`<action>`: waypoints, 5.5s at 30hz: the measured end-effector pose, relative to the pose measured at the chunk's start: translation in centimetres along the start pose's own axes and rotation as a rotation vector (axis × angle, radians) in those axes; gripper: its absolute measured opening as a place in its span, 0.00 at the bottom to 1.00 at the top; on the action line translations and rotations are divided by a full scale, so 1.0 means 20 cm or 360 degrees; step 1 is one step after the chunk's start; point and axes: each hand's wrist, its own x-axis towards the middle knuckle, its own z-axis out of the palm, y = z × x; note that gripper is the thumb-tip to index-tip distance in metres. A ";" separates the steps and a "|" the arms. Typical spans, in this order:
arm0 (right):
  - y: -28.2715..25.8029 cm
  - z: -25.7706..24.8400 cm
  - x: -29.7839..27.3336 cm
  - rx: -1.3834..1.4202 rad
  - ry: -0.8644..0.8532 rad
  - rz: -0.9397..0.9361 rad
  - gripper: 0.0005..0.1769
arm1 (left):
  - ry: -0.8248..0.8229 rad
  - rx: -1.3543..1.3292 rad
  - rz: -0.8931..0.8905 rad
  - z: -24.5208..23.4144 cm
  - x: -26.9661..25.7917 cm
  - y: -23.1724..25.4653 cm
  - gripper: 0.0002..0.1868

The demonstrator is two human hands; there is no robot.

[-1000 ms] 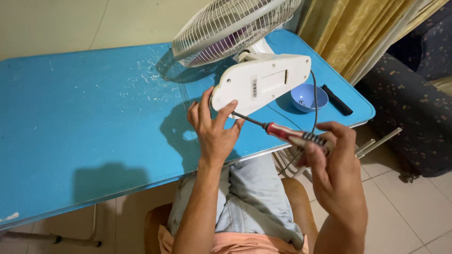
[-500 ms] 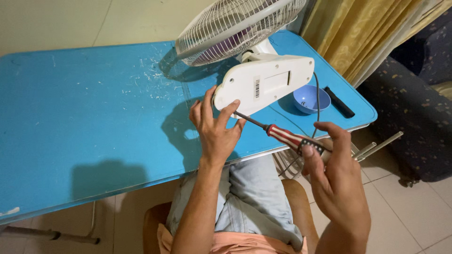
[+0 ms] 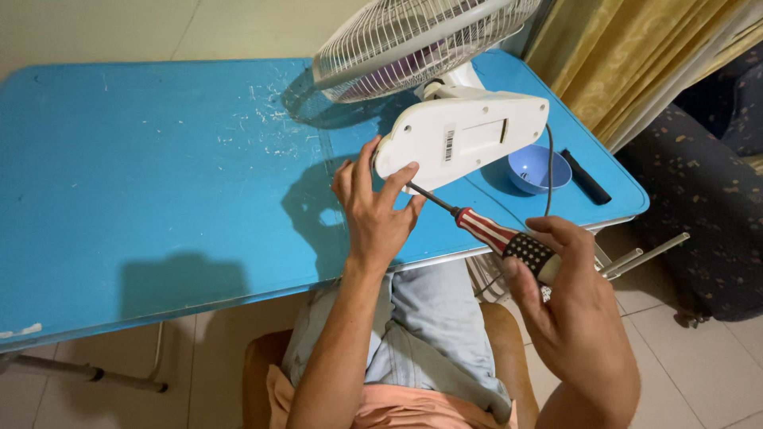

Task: The person assembles the base of a white electric fan on a blue table. They place screws into the base and tighten them with a screwdriver, then place additional screws into a small blue bowl.

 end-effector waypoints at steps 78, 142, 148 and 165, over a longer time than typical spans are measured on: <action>0.79 0.37 -0.07 0.1179 0.0418 0.0574 0.13 | -0.0075 0.0080 -0.0073 -0.06 0.01 -0.14 0.32; 0.86 0.60 0.34 0.1730 0.0302 0.0425 0.09 | 0.0081 0.0005 -0.0140 0.05 0.00 -0.27 0.54; 1.15 0.46 0.46 0.1258 0.0518 0.0233 0.09 | 0.0119 0.0025 -0.0080 0.06 -0.02 -0.28 0.53; 1.17 0.36 0.36 -0.0504 -0.0157 0.0161 0.15 | 0.0055 0.0097 -0.0087 0.07 -0.07 -0.30 0.55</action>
